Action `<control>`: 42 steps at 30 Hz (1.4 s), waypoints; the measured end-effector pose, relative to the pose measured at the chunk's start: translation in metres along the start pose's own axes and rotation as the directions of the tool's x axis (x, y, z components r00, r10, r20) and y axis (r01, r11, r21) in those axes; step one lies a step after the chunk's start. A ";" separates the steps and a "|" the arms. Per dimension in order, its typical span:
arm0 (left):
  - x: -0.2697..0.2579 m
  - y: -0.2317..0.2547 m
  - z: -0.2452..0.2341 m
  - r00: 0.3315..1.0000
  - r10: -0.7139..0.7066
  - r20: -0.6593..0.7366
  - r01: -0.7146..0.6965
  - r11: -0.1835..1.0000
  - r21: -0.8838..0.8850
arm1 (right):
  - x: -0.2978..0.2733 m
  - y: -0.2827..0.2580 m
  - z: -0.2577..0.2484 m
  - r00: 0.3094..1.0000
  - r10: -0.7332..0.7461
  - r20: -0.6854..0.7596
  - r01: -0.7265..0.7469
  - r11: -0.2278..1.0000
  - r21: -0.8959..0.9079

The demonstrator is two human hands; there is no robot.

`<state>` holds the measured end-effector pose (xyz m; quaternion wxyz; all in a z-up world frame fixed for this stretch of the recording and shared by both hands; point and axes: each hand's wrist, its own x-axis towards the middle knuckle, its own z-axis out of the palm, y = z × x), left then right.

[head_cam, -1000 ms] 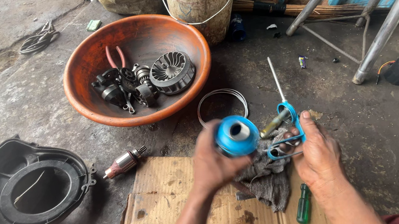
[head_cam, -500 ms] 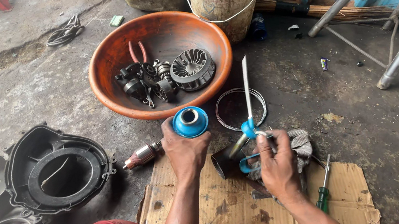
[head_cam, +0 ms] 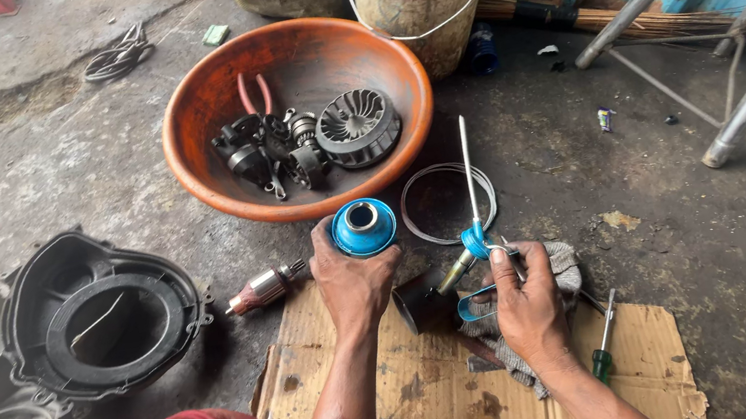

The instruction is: The person sits on the floor and cleans a cylindrical mechanical part using a screwdriver to scrape residue and a cloth to wipe the surface. They also use a blue oil can to apply lubricant to the part.

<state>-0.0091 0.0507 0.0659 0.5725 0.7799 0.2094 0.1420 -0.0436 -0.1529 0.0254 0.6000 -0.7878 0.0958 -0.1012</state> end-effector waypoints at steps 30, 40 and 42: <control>-0.042 0.030 0.022 0.494 0.263 0.828 0.151 0.913 -0.380 | 0.018 -0.064 -0.108 0.919 -0.322 0.228 0.243 0.917 0.316; -0.051 0.019 0.031 0.225 0.339 0.913 0.416 0.814 -0.405 | 0.019 -0.073 -0.128 0.907 -0.276 0.320 0.182 0.939 0.292; -0.057 0.027 0.031 0.326 0.376 0.867 0.296 0.831 -0.472 | 0.018 -0.077 -0.120 0.953 -0.202 0.224 0.159 0.968 0.195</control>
